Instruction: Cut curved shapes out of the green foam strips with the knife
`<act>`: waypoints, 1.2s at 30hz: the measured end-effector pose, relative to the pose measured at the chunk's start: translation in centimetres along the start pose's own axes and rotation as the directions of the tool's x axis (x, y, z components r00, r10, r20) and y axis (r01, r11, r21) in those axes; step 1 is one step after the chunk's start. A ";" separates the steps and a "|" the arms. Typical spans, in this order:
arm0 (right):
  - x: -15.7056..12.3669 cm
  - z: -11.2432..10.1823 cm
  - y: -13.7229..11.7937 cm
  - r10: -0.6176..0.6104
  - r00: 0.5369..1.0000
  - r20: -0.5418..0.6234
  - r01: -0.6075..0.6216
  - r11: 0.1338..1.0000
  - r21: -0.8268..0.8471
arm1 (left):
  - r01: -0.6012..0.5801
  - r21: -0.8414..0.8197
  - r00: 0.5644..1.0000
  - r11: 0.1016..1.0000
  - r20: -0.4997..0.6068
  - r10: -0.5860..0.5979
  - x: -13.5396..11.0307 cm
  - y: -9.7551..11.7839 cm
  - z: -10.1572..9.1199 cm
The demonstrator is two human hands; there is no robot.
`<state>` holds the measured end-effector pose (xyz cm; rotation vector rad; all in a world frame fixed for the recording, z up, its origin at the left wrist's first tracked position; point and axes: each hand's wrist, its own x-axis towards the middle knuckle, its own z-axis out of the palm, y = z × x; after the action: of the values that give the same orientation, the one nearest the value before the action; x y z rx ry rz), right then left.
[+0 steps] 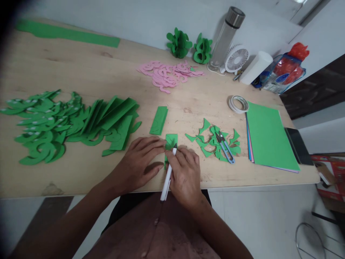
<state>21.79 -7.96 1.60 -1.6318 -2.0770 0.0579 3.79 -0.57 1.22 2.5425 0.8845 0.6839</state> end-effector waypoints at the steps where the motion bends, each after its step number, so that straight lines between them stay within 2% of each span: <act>1: 0.0 0.0 0.0 0.001 1.000 -0.001 -0.001 1.000 0.001 | 0.001 -0.002 1.000 1.000 0.004 -0.001 0.0 0.0 0.0; 16: 0.1 -0.2 -0.1 0.010 1.000 0.007 -0.011 1.000 0.001 | -0.001 0.030 0.999 1.000 0.045 0.000 0.2 0.2 -0.2; 26: 0.1 -0.2 0.0 0.012 1.000 0.011 -0.012 1.000 0.003 | 0.038 0.014 0.996 0.999 0.075 -0.039 0.3 0.3 -0.3; 36: 0.3 -0.4 -0.1 0.030 0.999 0.017 -0.030 0.999 0.019 | 0.075 -0.033 0.997 0.997 0.039 -0.073 0.8 0.0 -0.3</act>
<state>21.81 -7.85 2.04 -1.6567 -2.0579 0.1020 4.18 -0.01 1.79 2.4710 0.9410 0.6213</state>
